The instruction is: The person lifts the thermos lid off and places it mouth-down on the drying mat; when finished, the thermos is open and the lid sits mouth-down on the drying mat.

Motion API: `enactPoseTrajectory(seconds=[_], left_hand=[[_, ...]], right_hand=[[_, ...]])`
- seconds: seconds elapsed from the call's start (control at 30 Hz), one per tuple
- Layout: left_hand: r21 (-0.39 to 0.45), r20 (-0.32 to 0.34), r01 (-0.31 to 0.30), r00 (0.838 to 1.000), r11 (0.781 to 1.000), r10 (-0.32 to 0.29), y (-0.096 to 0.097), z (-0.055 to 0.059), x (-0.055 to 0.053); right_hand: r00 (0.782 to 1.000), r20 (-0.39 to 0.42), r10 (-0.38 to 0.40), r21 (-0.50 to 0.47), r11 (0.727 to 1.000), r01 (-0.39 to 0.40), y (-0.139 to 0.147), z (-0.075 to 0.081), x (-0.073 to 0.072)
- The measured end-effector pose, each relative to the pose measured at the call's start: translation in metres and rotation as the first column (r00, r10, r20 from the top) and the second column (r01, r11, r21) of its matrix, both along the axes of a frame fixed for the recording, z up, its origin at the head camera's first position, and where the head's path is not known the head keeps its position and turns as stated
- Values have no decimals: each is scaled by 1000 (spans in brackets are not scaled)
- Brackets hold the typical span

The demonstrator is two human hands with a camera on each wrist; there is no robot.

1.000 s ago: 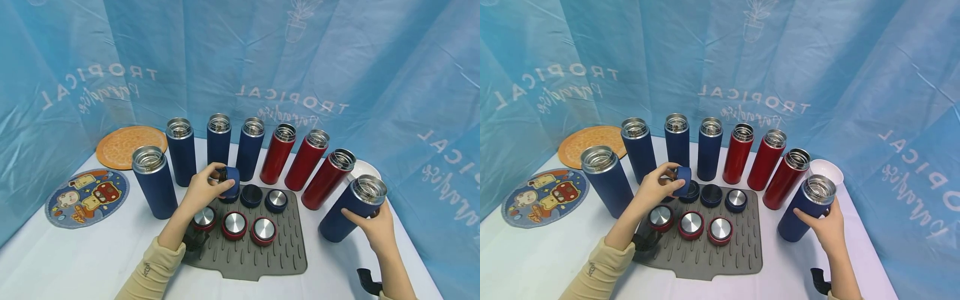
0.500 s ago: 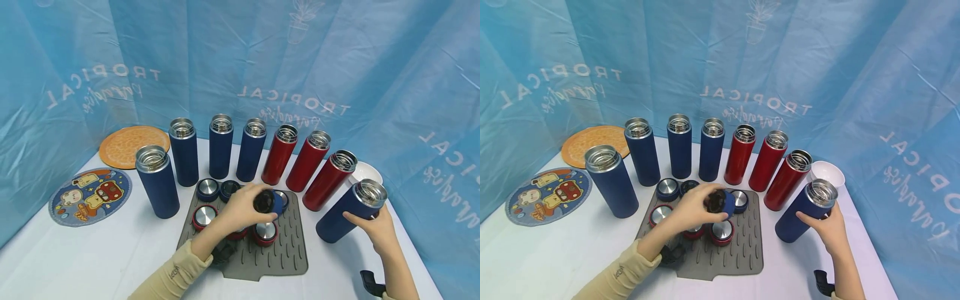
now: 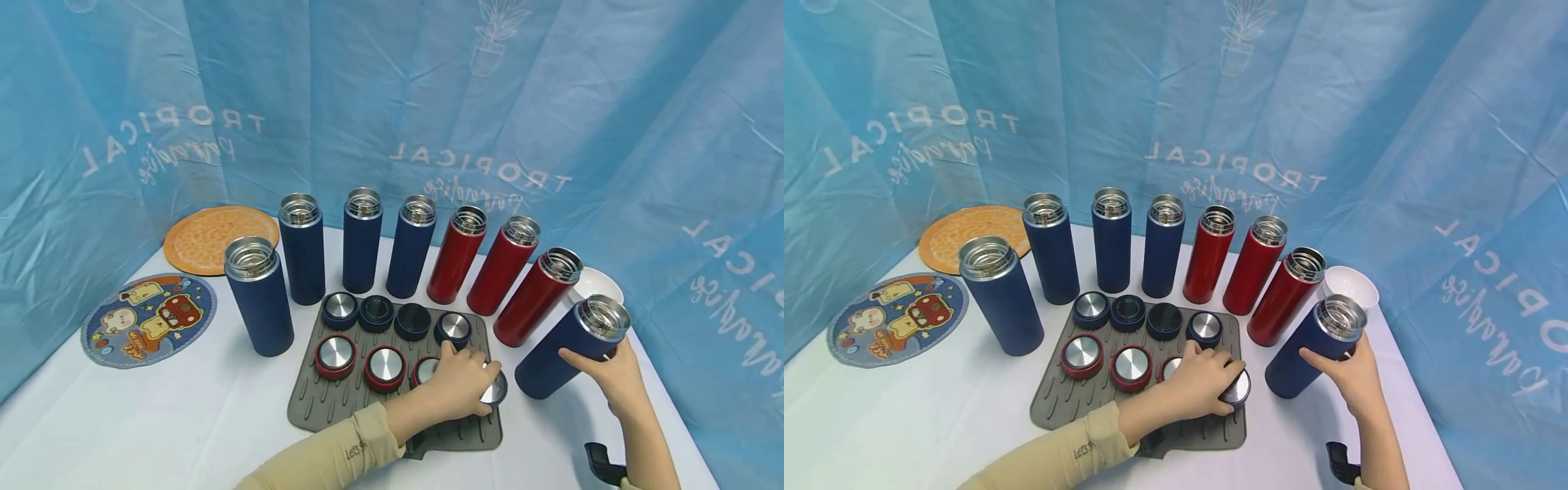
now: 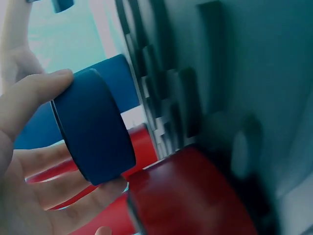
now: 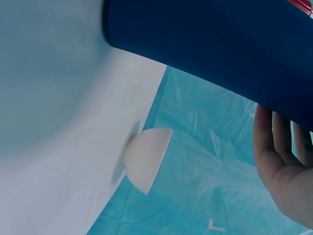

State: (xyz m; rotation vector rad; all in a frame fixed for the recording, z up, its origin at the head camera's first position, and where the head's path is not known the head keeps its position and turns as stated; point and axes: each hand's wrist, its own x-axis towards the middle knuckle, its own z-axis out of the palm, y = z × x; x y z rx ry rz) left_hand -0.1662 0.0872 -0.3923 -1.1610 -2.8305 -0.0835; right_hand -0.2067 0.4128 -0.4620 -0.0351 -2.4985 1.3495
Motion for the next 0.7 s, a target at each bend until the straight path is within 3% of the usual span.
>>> enactPoseTrajectory(seconds=[0.3, 0.53, 0.67, 0.7], left_hand=[[-41, 29, -4, 1000, 999, 5, 5, -15, -5], [-34, 59, -32, 998, 999, 34, 4, -19, -8], [17, 74, -4, 997, 1000, 3, -3, -14, -11], [43, 83, 6, 997, 999, -9, -7, -9, -12]], right_hand=[[1000, -19, 2, 3, 1000, -2, -8, 9, 3], [998, 8, 68, -123, 990, -67, -61, 70, 34], [997, 57, 48, -184, 982, -37, -83, 94, 47], [999, 31, 19, -225, 974, -11, -88, 99, 50]])
